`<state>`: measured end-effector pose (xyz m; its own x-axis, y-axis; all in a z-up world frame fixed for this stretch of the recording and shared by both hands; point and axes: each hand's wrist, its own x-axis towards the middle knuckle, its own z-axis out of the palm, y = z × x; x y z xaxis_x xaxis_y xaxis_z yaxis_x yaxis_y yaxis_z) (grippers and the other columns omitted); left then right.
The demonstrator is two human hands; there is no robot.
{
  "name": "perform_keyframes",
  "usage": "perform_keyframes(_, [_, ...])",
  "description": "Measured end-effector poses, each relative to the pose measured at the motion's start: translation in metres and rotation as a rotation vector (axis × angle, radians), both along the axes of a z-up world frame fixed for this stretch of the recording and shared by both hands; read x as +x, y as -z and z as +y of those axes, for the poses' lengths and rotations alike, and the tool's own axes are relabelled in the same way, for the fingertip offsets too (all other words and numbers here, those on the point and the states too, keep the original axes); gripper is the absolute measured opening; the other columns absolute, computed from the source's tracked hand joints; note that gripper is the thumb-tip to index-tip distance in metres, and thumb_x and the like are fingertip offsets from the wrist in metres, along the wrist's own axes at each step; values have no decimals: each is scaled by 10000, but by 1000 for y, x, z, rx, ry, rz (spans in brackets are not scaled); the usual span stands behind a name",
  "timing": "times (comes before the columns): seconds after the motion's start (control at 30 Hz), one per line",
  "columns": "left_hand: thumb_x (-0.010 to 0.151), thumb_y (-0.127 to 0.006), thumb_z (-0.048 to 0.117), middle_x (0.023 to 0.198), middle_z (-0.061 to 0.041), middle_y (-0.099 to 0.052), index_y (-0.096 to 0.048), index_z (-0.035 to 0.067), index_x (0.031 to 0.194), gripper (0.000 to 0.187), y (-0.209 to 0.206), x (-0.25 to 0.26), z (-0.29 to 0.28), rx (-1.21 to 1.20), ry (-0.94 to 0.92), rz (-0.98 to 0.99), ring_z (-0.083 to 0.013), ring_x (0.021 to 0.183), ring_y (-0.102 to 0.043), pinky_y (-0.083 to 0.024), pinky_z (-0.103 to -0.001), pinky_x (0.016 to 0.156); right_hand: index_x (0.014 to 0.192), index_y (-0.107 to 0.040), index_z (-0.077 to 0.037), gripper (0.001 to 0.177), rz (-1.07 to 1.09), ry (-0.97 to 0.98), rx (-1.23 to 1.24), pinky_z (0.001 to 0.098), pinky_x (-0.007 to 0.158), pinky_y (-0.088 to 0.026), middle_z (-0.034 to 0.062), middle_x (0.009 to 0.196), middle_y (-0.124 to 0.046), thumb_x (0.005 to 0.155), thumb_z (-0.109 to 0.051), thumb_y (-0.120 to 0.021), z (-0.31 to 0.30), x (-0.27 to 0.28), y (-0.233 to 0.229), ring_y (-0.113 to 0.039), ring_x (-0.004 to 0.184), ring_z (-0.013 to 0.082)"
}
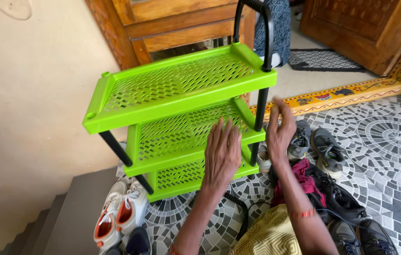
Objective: The person assembles a green plastic shoe rack by inserting black poles into the shelves. They sit on the floor, handle the rack components, and secure the poles into place.
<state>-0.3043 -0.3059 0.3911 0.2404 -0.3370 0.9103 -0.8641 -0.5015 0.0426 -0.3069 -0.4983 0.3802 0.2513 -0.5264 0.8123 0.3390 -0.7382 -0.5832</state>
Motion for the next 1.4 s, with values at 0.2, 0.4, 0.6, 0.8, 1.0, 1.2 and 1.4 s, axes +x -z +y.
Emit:
perform_keyframes(0.2, [1027,-568,373,1361,-276,-583,-540,-75,1346,551,-81,82,-79,226,-172,-49,-434,1366,-491,-357,-589,1156,1211,-662,32,384,94,-371,105,307,823,-535,132,1013,-729,1046,-315,-679,-71,85,-124,-676,910,169])
perform_keyframes(0.4, [906,-560,567,1298,-289,-608,-564,-9,1300,698,-71,119,-129,285,-313,-91,-443,1172,-568,-429,-557,1013,958,-707,-71,443,362,-690,202,253,563,-488,21,675,-679,985,-507,-632,-93,132,-142,-631,590,104])
perform_keyframes(0.6, [986,-553,557,1247,-244,-639,-580,16,1258,606,-59,130,-133,245,-405,-212,-423,1155,-608,-455,-521,1026,800,-624,-57,511,433,-489,205,291,491,-380,11,547,-512,1017,-519,-607,-95,140,-135,-507,490,121])
perform_keyframes(0.8, [971,-580,554,1277,-244,-638,-581,13,1267,618,-64,123,-135,235,-420,-148,-425,1186,-606,-452,-521,1062,789,-638,-52,463,304,-377,202,296,459,-408,1,531,-528,1019,-453,-647,-81,138,-134,-517,459,111])
perform_keyframes(1.0, [896,-616,476,1342,-299,-602,-543,42,1354,635,-63,120,-71,63,-291,-193,-437,1289,-554,-345,-625,1126,1021,-651,-43,367,287,-378,116,274,583,-461,19,752,-628,1029,-407,-695,-82,120,-125,-588,651,100])
perform_keyframes(1.2, [1135,-376,483,1707,-264,-214,-290,11,1605,671,35,106,149,-650,-729,117,-387,1631,-174,-108,-603,1348,1559,-427,-80,493,26,-621,280,301,999,-473,65,1268,-545,1168,-358,-540,-83,89,32,-512,1134,142])
perform_keyframes(1.4, [1034,-629,390,1465,-406,-371,-249,-149,1487,801,95,153,231,-556,-466,475,-548,1348,-400,-352,-555,1127,1306,-481,-21,396,457,-357,183,378,872,-491,140,1054,-607,1119,-354,-588,-84,117,145,-559,971,198])
